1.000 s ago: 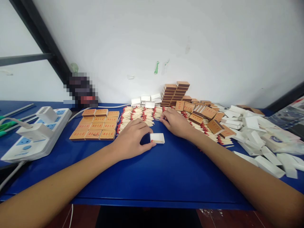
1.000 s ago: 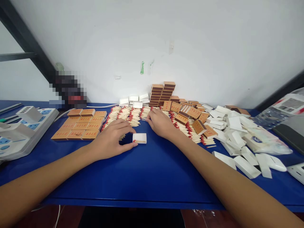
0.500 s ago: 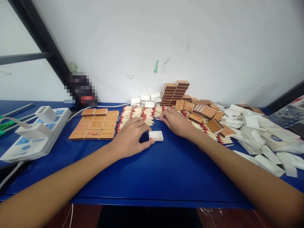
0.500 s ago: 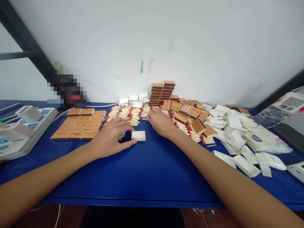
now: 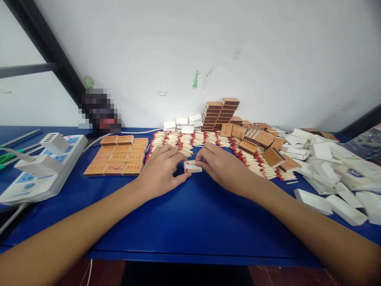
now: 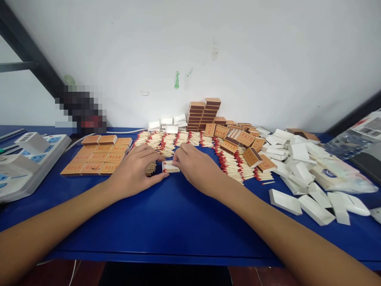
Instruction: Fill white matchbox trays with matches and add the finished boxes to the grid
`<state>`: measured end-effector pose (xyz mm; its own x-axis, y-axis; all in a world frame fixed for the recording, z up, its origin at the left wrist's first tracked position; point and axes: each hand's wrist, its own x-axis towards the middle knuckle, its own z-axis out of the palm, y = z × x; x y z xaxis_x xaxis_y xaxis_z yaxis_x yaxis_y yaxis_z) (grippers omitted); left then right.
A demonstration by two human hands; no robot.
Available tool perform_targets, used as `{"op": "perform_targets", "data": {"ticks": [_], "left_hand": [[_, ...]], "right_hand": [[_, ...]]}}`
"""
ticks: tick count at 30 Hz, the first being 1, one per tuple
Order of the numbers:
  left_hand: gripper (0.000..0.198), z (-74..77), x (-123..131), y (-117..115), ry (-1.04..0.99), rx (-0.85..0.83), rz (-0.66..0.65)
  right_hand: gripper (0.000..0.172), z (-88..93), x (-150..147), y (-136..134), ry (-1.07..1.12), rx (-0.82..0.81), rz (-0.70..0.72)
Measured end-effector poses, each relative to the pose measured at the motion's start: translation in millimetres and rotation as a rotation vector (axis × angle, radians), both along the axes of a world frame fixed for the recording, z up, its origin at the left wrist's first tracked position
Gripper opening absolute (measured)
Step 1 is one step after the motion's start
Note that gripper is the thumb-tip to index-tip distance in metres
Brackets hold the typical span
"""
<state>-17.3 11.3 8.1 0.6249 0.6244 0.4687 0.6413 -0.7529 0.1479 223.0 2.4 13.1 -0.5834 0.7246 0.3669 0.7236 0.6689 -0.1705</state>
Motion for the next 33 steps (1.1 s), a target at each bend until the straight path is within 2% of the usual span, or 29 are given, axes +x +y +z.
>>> {"op": "perform_targets", "data": {"ticks": [6, 9, 14, 19, 29, 33], "left_hand": [[0.023, 0.3, 1.0, -0.8, 0.000, -0.015, -0.009], [0.025, 1.0, 0.8, -0.9, 0.006, -0.018, -0.005], [0.030, -0.2, 0.3, -0.6, 0.010, -0.036, -0.012], [0.030, -0.9, 1.1, -1.2, 0.008, -0.049, -0.014], [0.029, -0.4, 1.5, -2.1, 0.006, -0.051, -0.008], [0.029, 0.0, 1.9, -2.4, 0.008, -0.044, -0.018]], "right_hand": [[0.015, -8.9, -7.4, -3.0, -0.102, 0.052, -0.034], [0.014, -6.6, -3.5, -0.9, -0.060, 0.035, -0.007], [0.013, -8.1, 10.9, 24.0, 0.058, 0.081, -0.126], [0.024, -18.7, 15.3, 50.1, -0.008, 0.033, -0.178], [0.027, -26.0, 16.0, 60.6, -0.006, 0.034, -0.189], [0.020, -24.5, 16.1, 61.8, 0.010, 0.019, -0.202]]}}
